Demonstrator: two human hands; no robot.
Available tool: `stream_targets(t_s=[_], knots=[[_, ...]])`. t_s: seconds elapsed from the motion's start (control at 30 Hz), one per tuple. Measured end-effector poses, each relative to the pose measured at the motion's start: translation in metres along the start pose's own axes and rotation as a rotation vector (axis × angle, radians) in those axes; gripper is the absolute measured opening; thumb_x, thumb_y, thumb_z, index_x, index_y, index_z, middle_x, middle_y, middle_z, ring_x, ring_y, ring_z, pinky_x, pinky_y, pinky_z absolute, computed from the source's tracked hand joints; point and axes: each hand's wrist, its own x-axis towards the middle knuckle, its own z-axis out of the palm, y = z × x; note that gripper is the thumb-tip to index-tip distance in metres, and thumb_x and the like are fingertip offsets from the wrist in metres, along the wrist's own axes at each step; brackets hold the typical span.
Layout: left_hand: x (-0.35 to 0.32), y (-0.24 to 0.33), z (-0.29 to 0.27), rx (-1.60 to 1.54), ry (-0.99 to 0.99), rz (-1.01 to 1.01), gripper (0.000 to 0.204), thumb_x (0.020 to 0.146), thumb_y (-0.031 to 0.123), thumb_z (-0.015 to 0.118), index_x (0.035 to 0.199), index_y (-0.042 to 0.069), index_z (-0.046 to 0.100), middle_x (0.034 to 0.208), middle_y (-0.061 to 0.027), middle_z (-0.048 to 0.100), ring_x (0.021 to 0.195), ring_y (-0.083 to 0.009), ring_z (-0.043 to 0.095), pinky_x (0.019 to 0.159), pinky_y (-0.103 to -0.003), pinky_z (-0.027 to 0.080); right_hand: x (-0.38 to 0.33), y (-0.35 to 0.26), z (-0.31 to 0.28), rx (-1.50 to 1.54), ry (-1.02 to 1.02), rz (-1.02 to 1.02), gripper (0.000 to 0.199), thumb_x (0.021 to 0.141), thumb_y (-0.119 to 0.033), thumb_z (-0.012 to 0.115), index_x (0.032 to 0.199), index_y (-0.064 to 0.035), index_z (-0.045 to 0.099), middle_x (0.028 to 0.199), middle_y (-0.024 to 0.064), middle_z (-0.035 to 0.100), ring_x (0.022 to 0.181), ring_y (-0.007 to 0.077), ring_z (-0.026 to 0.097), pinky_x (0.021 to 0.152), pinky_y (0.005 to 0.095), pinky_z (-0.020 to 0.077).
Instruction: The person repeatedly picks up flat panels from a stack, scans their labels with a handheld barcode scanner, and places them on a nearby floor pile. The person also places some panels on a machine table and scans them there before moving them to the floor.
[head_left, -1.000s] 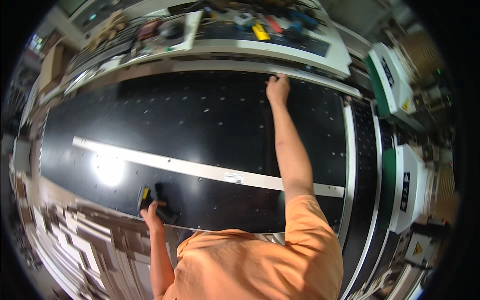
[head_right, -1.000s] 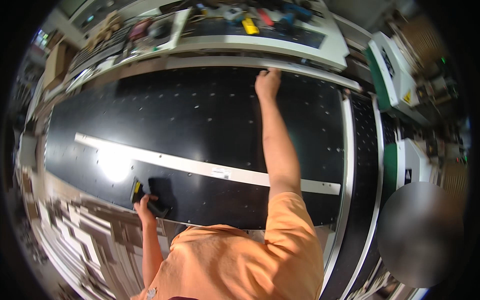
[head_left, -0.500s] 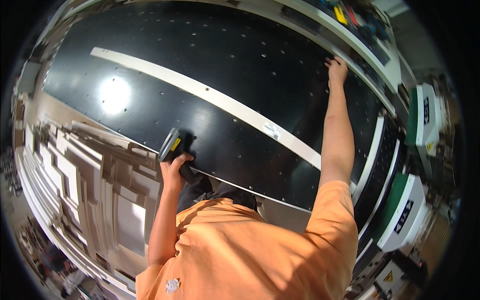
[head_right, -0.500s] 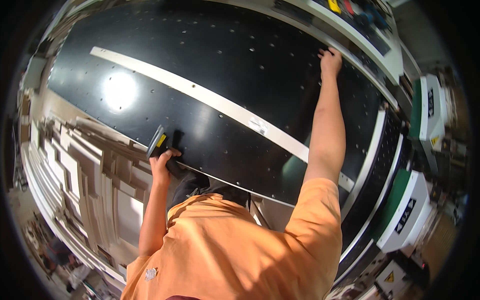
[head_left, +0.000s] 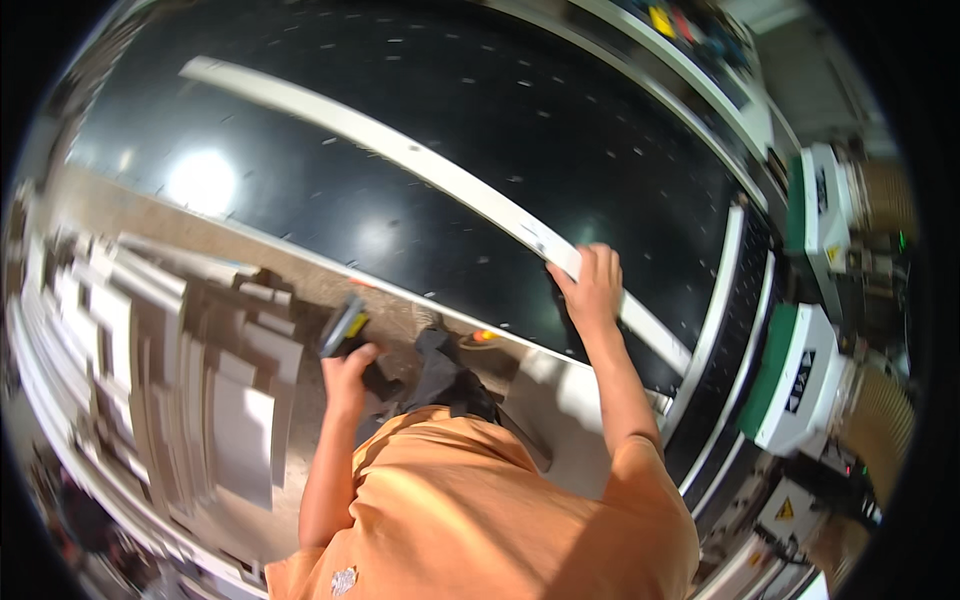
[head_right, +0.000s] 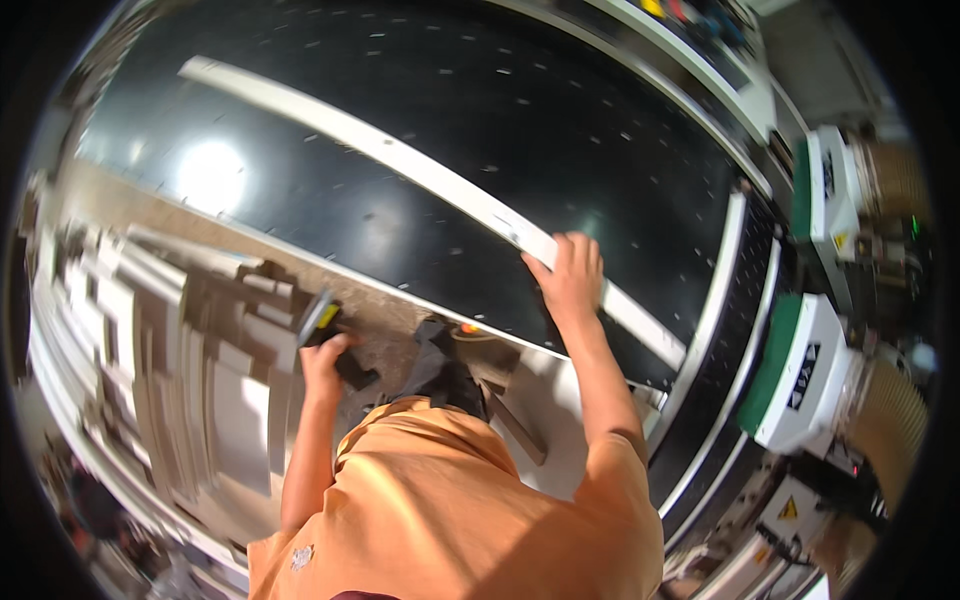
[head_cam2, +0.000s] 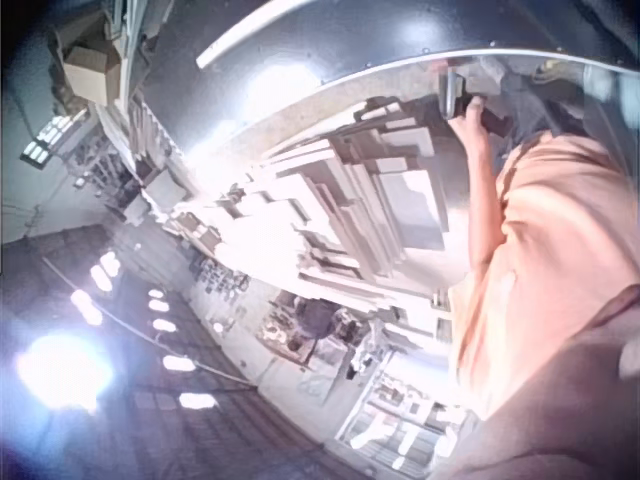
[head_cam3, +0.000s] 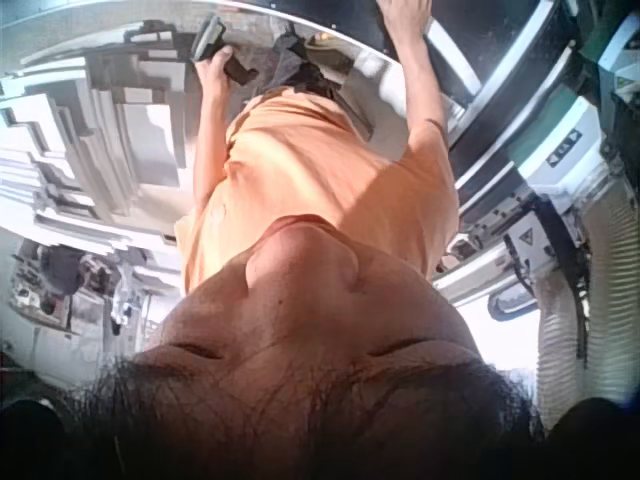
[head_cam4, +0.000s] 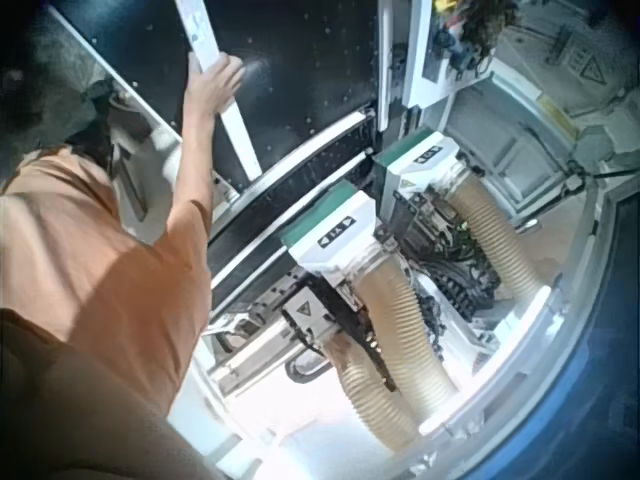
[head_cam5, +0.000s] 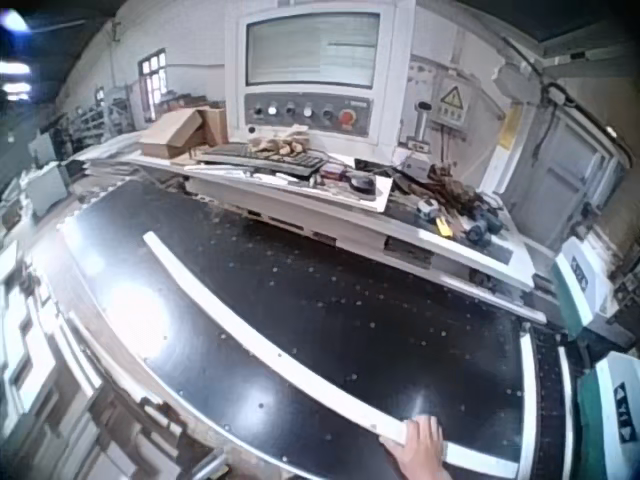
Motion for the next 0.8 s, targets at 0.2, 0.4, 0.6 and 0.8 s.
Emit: stream_targets(t_s=[0.2,0.4,0.6,0.8], knots=[[-0.110,0.006,-0.044,0.150,0.011,-0.083,0.024,0.075,0.013,0.079,0.095,0.002,0.071,0.082,-0.0014,0.069,0.073,-0.0095,0.060,0.068,-0.031,0.052,-0.050,-0.077,-0.034,0.428,-0.280,-0.018,0.032,0.090,-0.029,0.075,0.089,0.0013,0.066,0.086,0.0190,0.062,0.076,0.0377,0.061,0.070,0.0449,0.0491],[-0.272,0.008,-0.108,-0.005,-0.053,0.517,0.031,0.072,0.010,0.081,0.099,0.001,0.068,0.087,-0.0101,0.070,0.078,-0.0146,0.063,0.074,-0.033,0.053,-0.138,-0.200,-0.068,0.779,-0.557,-0.077,0.031,0.077,-0.005,0.080,0.096,-0.0006,0.055,0.086,0.0032,0.057,0.078,0.0138,0.054,0.071,0.0300,0.0482],[-0.446,0.001,-0.178,0.117,0.279,0.989,0.030,0.073,0.016,0.083,0.090,0.002,0.062,0.083,-0.0122,0.058,0.075,-0.0312,0.060,0.065,-0.039,0.048,-0.222,-0.347,-0.158,0.836,-0.693,-0.538,0.047,0.082,-0.027,0.081,0.111,0.0031,0.060,0.101,0.0105,0.063,0.091,0.0232,0.059,0.086,0.0370,0.0496],[-0.593,-0.030,-0.267,0.083,0.822,0.896,0.052,0.079,0.015,0.086,0.121,-0.002,0.059,0.102,-0.0101,0.063,0.093,-0.0197,0.064,0.081,-0.032,0.051,-0.400,-0.486,-0.193,1.256,-1.408,-0.723,0.037,0.087,0.001,0.070,0.120,-0.0001,0.056,0.111,0.0128,0.064,0.101,0.0252,0.063,0.092,0.0385,0.0522]])
